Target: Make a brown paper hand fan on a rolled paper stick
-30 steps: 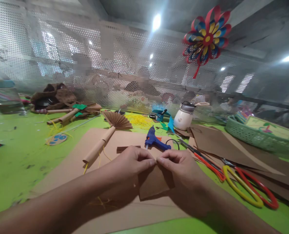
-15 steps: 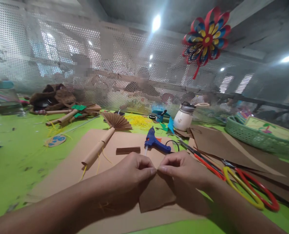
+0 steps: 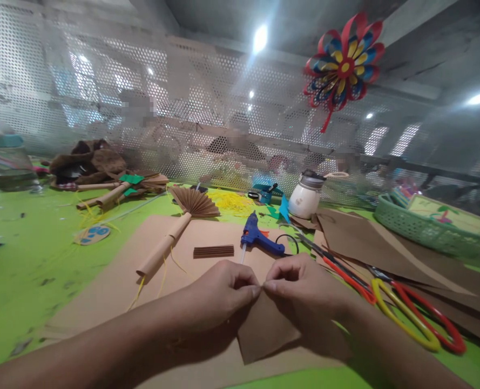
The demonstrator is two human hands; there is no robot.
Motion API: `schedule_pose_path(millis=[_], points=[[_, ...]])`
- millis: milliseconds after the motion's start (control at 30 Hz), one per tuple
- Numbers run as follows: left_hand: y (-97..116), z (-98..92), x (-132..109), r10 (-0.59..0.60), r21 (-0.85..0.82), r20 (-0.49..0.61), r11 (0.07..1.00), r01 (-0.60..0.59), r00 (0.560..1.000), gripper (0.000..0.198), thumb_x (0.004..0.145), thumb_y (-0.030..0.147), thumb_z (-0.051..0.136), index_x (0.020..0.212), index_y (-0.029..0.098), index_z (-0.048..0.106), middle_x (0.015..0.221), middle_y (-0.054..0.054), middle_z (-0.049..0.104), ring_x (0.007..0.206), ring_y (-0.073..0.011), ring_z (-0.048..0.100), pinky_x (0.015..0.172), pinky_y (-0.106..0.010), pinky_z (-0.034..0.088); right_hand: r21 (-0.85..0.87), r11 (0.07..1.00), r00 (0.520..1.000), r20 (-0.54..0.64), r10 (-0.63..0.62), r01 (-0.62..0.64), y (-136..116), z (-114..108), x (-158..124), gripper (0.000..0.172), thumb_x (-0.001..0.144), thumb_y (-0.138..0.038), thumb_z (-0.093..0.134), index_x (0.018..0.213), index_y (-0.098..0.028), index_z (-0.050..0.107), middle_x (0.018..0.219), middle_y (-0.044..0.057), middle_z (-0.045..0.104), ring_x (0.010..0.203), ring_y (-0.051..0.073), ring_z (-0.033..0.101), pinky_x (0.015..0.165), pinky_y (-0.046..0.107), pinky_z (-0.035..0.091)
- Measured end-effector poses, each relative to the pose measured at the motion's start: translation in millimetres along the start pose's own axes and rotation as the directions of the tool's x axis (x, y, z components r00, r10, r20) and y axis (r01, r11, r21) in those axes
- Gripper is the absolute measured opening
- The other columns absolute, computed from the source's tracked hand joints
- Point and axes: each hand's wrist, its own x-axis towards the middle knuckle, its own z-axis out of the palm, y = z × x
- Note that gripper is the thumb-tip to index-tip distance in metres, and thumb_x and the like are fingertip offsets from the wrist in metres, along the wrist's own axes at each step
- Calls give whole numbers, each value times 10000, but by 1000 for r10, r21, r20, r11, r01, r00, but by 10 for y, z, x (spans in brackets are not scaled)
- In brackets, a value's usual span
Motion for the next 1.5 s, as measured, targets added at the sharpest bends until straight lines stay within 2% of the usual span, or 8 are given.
schedule_pose_path(millis=[133,267,500,867,1000,1200,1367,1500], points=[[-24,-23,12,-38,-84,39,996,41,999,224,738,361,582,684,151,638,530,18,533,505,-121,455,504,-245,323,60,997,999,0,45,-44,10,4,2,102,705,-208,635,616,-158,636,523,-27,524,504,89,437,482,221,321],[-14,-68,8,-39,-136,24,990,42,999,214,715,351,615,649,148,634,521,17,525,508,-123,463,512,-252,334,115,991,997,3,72,-72,28,-28,-3,135,733,-256,635,639,-160,630,497,-22,547,462,90,457,468,222,330],[23,-132,2,-59,-209,24,976,62,998,219,687,357,660,647,143,631,519,17,519,505,-118,452,521,-259,331,207,978,999,-19,30,-25,30,-87,-7,145,728,-244,662,630,-142,629,501,-21,544,472,92,478,492,232,340],[22,-120,18,-55,-182,-24,982,50,998,264,722,391,618,591,172,549,494,41,478,488,-109,428,527,-256,321,305,952,997,-77,19,6,58,-165,38,192,732,-299,701,642,-139,642,556,-20,550,520,91,469,544,243,365],[51,-110,2,-48,-167,-21,985,44,999,249,718,382,621,605,167,567,512,36,490,513,-115,447,533,-254,329,354,934,997,-54,58,-36,18,-63,8,224,710,-351,733,742,-143,657,643,-8,588,594,108,505,583,246,377],[35,-78,3,-52,-165,-13,985,49,999,214,742,351,585,633,166,580,529,32,510,525,-117,459,527,-245,331,391,918,983,-137,120,-58,2,113,-26,294,652,-391,770,656,-149,603,585,-11,580,534,116,505,516,245,360],[-4,-112,21,-39,-153,-23,988,35,999,201,739,339,599,640,165,587,540,30,542,536,-119,483,541,-245,340,346,936,976,-176,131,-63,-6,15,-7,330,632,-404,779,585,-142,582,533,-28,533,482,87,443,479,227,308],[22,-149,26,-33,-171,36,984,39,999,216,751,354,594,661,159,596,578,-4,630,552,-131,535,555,-249,355,407,911,973,-178,146,-63,-1,-45,9,355,575,-408,811,571,-143,575,512,-34,530,456,78,424,474,229,297]])
